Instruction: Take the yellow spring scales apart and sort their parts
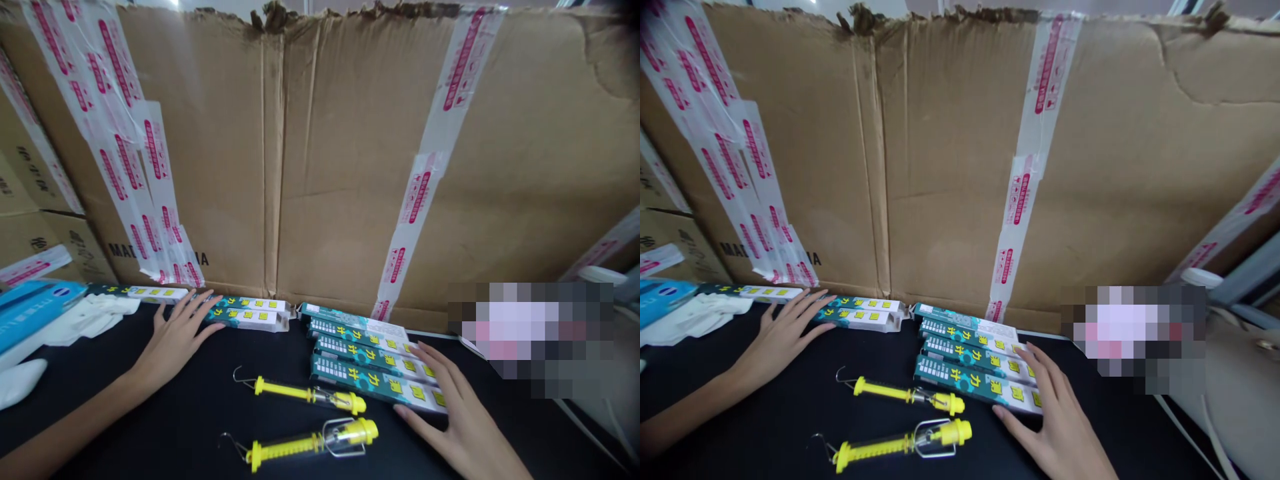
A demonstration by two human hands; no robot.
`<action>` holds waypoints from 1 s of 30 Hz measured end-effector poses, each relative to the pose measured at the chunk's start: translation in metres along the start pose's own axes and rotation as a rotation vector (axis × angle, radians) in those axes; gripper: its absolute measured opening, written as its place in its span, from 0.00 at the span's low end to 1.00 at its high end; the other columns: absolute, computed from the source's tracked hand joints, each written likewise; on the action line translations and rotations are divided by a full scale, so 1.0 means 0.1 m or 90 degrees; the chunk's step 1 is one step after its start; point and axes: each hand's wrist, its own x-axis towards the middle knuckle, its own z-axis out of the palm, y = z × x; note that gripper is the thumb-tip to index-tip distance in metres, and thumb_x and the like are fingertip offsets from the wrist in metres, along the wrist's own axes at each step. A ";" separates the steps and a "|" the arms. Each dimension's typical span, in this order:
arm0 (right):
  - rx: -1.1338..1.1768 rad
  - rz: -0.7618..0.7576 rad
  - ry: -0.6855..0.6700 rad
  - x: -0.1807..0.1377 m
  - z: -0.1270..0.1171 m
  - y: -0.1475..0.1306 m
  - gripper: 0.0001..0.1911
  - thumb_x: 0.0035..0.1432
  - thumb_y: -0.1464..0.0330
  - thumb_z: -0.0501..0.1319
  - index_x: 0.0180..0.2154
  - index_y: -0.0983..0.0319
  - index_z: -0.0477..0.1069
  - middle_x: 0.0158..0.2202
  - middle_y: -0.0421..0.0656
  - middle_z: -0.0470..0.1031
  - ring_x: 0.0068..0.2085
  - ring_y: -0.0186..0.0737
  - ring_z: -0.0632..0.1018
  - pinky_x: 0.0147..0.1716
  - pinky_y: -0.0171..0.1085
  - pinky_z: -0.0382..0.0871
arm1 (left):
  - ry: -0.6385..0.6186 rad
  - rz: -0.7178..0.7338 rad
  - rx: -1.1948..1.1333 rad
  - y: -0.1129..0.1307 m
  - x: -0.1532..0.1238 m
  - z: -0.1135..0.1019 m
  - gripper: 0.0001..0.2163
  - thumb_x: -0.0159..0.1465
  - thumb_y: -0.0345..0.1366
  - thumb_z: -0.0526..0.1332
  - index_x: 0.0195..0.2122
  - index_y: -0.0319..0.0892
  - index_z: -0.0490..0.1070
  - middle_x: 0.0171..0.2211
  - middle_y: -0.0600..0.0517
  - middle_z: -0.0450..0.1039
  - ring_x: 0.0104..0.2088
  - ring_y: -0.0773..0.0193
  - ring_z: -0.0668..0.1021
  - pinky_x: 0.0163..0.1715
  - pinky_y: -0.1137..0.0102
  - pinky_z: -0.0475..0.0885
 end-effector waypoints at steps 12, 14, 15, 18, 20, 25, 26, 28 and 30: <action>0.019 0.042 0.054 -0.07 0.12 0.14 0.41 0.59 0.48 0.63 0.66 0.56 0.49 0.63 0.56 0.57 0.61 0.66 0.71 0.56 0.62 0.71 | -0.008 -0.018 -0.033 0.10 0.03 -0.06 0.26 0.71 0.58 0.44 0.66 0.58 0.62 0.70 0.41 0.48 0.66 0.36 0.63 0.54 0.41 0.69; 0.008 0.039 0.052 -0.10 0.14 0.23 0.44 0.58 0.49 0.64 0.67 0.57 0.48 0.63 0.57 0.58 0.60 0.67 0.71 0.57 0.63 0.71 | -0.005 -0.001 -0.040 0.11 0.03 -0.07 0.26 0.71 0.58 0.43 0.65 0.60 0.63 0.72 0.45 0.43 0.68 0.39 0.59 0.58 0.43 0.66; 0.001 0.036 0.052 -0.11 0.13 0.26 0.44 0.58 0.50 0.65 0.67 0.57 0.48 0.62 0.57 0.58 0.60 0.66 0.71 0.57 0.62 0.71 | -0.003 0.002 -0.040 0.11 0.03 -0.07 0.26 0.71 0.59 0.43 0.65 0.61 0.63 0.73 0.46 0.42 0.69 0.39 0.59 0.59 0.44 0.66; -0.023 0.010 0.063 -0.11 0.07 0.28 0.42 0.59 0.51 0.65 0.67 0.57 0.50 0.61 0.57 0.61 0.58 0.65 0.72 0.55 0.61 0.72 | -0.009 -0.010 -0.034 0.11 0.01 -0.06 0.27 0.71 0.59 0.40 0.65 0.61 0.64 0.71 0.44 0.50 0.67 0.38 0.62 0.55 0.41 0.70; -0.050 -0.018 0.092 -0.10 0.01 0.23 0.36 0.61 0.51 0.63 0.64 0.57 0.56 0.57 0.55 0.63 0.54 0.62 0.75 0.51 0.59 0.76 | -0.016 -0.020 -0.029 0.10 0.00 -0.04 0.28 0.71 0.59 0.38 0.65 0.60 0.63 0.68 0.42 0.58 0.66 0.36 0.63 0.51 0.40 0.72; -0.076 -0.115 0.177 -0.04 -0.09 0.02 0.18 0.67 0.52 0.56 0.51 0.53 0.73 0.52 0.52 0.64 0.45 0.56 0.77 0.34 0.52 0.80 | -0.020 -0.026 -0.022 0.07 -0.02 -0.03 0.30 0.71 0.60 0.37 0.65 0.58 0.64 0.65 0.42 0.65 0.67 0.36 0.63 0.50 0.41 0.73; -0.073 -0.138 0.175 -0.03 -0.10 -0.02 0.16 0.68 0.53 0.56 0.50 0.52 0.74 0.53 0.52 0.64 0.45 0.55 0.76 0.34 0.52 0.80 | -0.019 -0.027 -0.022 0.06 -0.02 -0.04 0.30 0.71 0.59 0.37 0.65 0.58 0.64 0.66 0.42 0.65 0.67 0.36 0.63 0.51 0.41 0.73; -0.069 -0.172 0.166 -0.02 -0.12 -0.07 0.13 0.70 0.57 0.56 0.49 0.50 0.75 0.55 0.52 0.65 0.47 0.55 0.76 0.35 0.52 0.79 | -0.016 -0.029 -0.024 0.06 -0.03 -0.04 0.29 0.71 0.58 0.37 0.65 0.58 0.63 0.66 0.42 0.64 0.67 0.35 0.63 0.50 0.40 0.73; -0.070 -0.192 0.164 -0.01 -0.14 -0.09 0.12 0.70 0.59 0.56 0.51 0.51 0.75 0.55 0.52 0.66 0.49 0.55 0.75 0.37 0.51 0.78 | -0.007 -0.034 -0.027 0.06 -0.04 -0.05 0.27 0.72 0.56 0.38 0.66 0.59 0.62 0.68 0.42 0.60 0.67 0.33 0.63 0.49 0.39 0.72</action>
